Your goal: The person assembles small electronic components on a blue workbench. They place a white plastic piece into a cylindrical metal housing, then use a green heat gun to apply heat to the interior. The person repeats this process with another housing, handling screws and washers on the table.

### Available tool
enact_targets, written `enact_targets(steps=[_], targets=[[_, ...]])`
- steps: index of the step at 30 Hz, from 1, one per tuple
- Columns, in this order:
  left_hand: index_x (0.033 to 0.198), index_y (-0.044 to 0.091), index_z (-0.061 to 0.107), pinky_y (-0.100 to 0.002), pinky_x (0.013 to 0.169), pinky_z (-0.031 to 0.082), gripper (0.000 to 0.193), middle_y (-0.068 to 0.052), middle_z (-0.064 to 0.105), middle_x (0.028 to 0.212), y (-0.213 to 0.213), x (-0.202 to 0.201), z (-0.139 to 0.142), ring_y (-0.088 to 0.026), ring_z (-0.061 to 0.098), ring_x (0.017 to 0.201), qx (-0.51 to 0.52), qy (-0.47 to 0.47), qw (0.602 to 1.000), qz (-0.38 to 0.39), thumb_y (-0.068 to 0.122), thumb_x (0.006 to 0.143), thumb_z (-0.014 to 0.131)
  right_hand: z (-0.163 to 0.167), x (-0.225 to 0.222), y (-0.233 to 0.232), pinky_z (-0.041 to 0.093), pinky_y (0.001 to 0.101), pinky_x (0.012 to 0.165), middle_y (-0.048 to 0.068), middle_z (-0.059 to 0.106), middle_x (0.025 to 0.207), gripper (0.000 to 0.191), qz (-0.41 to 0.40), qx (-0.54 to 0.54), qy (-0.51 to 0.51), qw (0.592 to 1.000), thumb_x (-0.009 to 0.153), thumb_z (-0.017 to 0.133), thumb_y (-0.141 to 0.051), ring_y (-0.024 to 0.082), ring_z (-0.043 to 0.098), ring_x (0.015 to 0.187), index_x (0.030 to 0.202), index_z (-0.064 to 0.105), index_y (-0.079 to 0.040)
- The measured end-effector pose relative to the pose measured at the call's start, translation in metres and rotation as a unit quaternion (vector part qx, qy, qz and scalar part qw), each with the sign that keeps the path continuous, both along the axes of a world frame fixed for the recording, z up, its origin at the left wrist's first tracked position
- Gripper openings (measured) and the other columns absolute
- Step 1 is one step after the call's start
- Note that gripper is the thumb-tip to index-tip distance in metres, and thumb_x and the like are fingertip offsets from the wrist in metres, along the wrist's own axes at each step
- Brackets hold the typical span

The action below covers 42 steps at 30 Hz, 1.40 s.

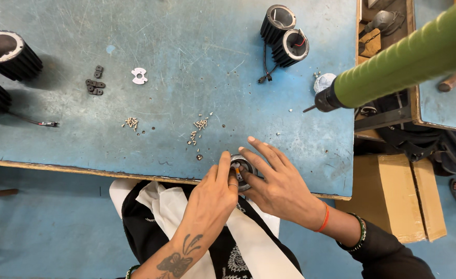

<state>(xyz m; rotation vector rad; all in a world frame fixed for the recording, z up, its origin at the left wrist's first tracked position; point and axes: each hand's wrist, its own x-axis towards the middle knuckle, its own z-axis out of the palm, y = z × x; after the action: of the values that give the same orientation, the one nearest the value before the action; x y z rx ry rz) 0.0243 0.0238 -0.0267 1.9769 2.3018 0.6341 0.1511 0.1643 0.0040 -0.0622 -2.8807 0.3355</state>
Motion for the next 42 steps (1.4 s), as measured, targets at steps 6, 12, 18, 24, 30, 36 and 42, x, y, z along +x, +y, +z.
enact_targets(steps=[6, 12, 18, 24, 30, 36, 42], targets=[[0.094, -0.015, 0.065, -0.031, 0.084, 0.059, 0.026, -0.033, 0.048, 0.136, -0.001, 0.002, -0.002, -0.028, 0.065, 0.101, -0.022, -0.003, 1.0, -0.009, -0.006, 0.07, 0.068, -0.002, 0.002, 0.001, 0.046, 0.0511, 0.104, 0.018, 0.057, 0.14, 0.033, -0.006, -0.044, -0.003, 0.999, 0.076, 0.084, -0.025, 0.039, 0.043, 0.143, 0.095, 0.076, -0.001], [0.096, -0.015, 0.065, -0.032, 0.082, 0.06, 0.028, -0.033, 0.047, 0.138, 0.0, -0.003, 0.0, -0.028, 0.065, 0.101, -0.029, -0.012, 0.999, -0.025, -0.006, 0.07, 0.068, 0.0, 0.002, 0.004, 0.047, 0.0492, 0.105, 0.018, 0.057, 0.136, 0.034, -0.001, -0.088, -0.007, 0.996, 0.074, 0.086, -0.024, 0.04, 0.043, 0.142, 0.098, 0.077, -0.001], [0.104, -0.014, 0.064, -0.033, 0.078, 0.061, 0.038, -0.03, 0.047, 0.14, -0.004, -0.008, -0.001, -0.031, 0.065, 0.106, -0.009, -0.028, 0.999, -0.035, -0.006, 0.067, 0.068, 0.001, 0.001, 0.006, 0.049, 0.0474, 0.106, 0.017, 0.056, 0.135, 0.034, 0.002, -0.117, -0.009, 0.993, 0.074, 0.086, -0.023, 0.04, 0.045, 0.141, 0.097, 0.076, 0.0], [0.111, -0.012, 0.065, -0.034, 0.077, 0.061, 0.041, -0.027, 0.049, 0.141, -0.008, -0.012, -0.011, -0.031, 0.065, 0.109, 0.023, -0.052, 0.998, -0.041, -0.005, 0.071, 0.068, -0.001, 0.001, 0.007, 0.05, 0.0458, 0.104, 0.018, 0.055, 0.136, 0.034, -0.005, -0.142, -0.012, 0.99, 0.072, 0.087, -0.021, 0.04, 0.045, 0.141, 0.096, 0.076, 0.001], [0.112, -0.012, 0.065, -0.034, 0.08, 0.061, 0.038, -0.028, 0.05, 0.141, -0.01, -0.015, -0.021, -0.03, 0.068, 0.107, 0.086, -0.029, 0.994, -0.052, -0.002, 0.075, 0.068, -0.002, 0.001, -0.001, 0.05, 0.0453, 0.103, 0.016, 0.055, 0.139, 0.034, -0.033, -0.135, -0.023, 0.99, 0.07, 0.086, -0.016, 0.039, 0.044, 0.143, 0.098, 0.076, 0.001], [0.112, -0.011, 0.065, -0.037, 0.087, 0.06, 0.039, -0.03, 0.05, 0.139, -0.011, -0.02, -0.021, -0.035, 0.068, 0.107, 0.127, -0.006, 0.989, -0.074, 0.001, 0.075, 0.067, -0.002, 0.002, -0.005, 0.049, 0.0469, 0.104, 0.015, 0.055, 0.139, 0.035, -0.048, -0.111, -0.018, 0.993, 0.069, 0.085, -0.016, 0.039, 0.043, 0.143, 0.099, 0.077, -0.001], [0.098, -0.011, 0.064, -0.037, 0.081, 0.06, 0.029, -0.033, 0.05, 0.138, -0.005, -0.014, -0.016, -0.036, 0.068, 0.104, 0.053, -0.008, 0.996, -0.07, 0.0, 0.072, 0.067, 0.001, 0.005, -0.005, 0.05, 0.0473, 0.102, 0.018, 0.055, 0.14, 0.039, -0.038, -0.061, -0.005, 0.997, 0.072, 0.086, -0.022, 0.04, 0.045, 0.14, 0.103, 0.076, 0.0]])
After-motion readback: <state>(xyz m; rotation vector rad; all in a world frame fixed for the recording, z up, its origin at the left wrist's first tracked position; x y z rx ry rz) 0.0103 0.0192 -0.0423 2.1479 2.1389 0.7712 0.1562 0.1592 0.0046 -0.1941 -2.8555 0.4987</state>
